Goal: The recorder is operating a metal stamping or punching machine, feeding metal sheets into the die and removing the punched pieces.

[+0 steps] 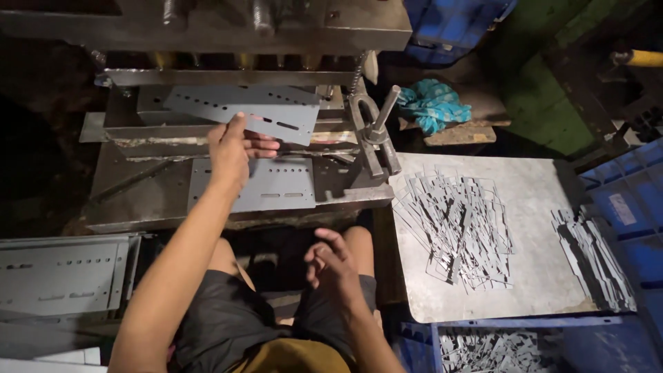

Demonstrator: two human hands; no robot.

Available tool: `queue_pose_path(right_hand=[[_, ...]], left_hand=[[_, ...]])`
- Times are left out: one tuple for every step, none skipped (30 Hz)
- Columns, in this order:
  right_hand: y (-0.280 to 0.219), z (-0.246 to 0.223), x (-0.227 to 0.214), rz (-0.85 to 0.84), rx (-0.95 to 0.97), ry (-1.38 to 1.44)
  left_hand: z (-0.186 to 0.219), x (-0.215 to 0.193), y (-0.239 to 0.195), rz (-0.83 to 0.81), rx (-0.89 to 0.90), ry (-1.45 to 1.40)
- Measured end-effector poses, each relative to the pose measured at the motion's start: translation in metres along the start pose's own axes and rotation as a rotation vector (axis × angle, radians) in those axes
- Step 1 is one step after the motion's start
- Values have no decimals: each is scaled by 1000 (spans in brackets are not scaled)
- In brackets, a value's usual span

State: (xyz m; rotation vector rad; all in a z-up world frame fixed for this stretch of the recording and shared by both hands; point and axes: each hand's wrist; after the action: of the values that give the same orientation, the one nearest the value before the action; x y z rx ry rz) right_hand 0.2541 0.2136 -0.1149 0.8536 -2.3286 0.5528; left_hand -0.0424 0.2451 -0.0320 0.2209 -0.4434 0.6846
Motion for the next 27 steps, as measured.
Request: queue_pose_path(right_hand=[[0,7,-5,5,-5,3],[-3,15,-11,6,42,17],[-6,24,-16,8,88,31],[-5,26,-18,3,86,27],[-5,27,-21,1,99,30],[-6,29,-22,5,109,37],[-7,28,-23,5,104,39],[-10,27,-25,7,135,55],[-13,26,-26,9,166,72],[-14,26,-28,8,166,71],[-15,26,-30,-2,164,70],[-14,25,-32,-12,158,67],[-16,24,-35,-12,153,65],[-16,24,-38,8,140,40],[-16,24,-40,29,127,15],[-18,23,-42,23,130,15],[-19,22,-43,41,153,21],[-21,22,-44,60,173,29],[-19,22,-44,54,173,30],[-19,22,-44,62,172,6],[-19,22,-45,71,171,-17],[-19,22,-43,68,175,-15],[-19,22,-42,71,178,-25],[-18,21,-40,74,176,-36],[-18,21,-36,73,175,-35],[-18,20,-32,87,207,-40],[-20,20,-28,101,239,-45]], left_hand=[[-4,1,0,-6,-3,2],[-8,-1,-3,23,25,-45],[-12,-3,-7,52,54,-92],[-13,-1,-10,53,60,-94],[-14,2,-13,75,88,-64],[-14,6,-16,92,111,-30],[-11,8,-11,87,112,-30],[-10,8,-9,68,103,-55],[-9,7,-7,49,94,-80],[-5,5,-17,49,95,-80],[-1,2,-26,38,117,17],[3,2,-33,23,142,113],[0,-3,-52,20,144,111],[-3,-9,-69,-20,136,336],[-6,-15,-86,-59,127,562],[-4,-26,-99,-53,130,564],[-2,-37,-112,-122,181,808],[1,-48,-125,-194,232,1052],[19,-53,-126,-190,236,1055],[35,-57,-126,-292,544,1548],[52,-61,-126,-393,872,2031],[74,-47,-124,-392,868,2035],[95,-33,-122,-360,994,2061],[117,-18,-119,-328,1127,2079],[115,-16,-103,-327,1129,2080],[112,-15,-90,-388,989,2225],[109,-15,-76,-448,837,2360]])
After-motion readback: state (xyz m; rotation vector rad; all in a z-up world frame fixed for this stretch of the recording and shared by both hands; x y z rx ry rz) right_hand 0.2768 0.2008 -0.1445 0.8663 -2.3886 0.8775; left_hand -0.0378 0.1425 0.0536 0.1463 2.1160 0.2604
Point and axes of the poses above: each hand's wrist, its own y-axis towards the middle knuckle, its own x-axis out of the palm, z = x × y
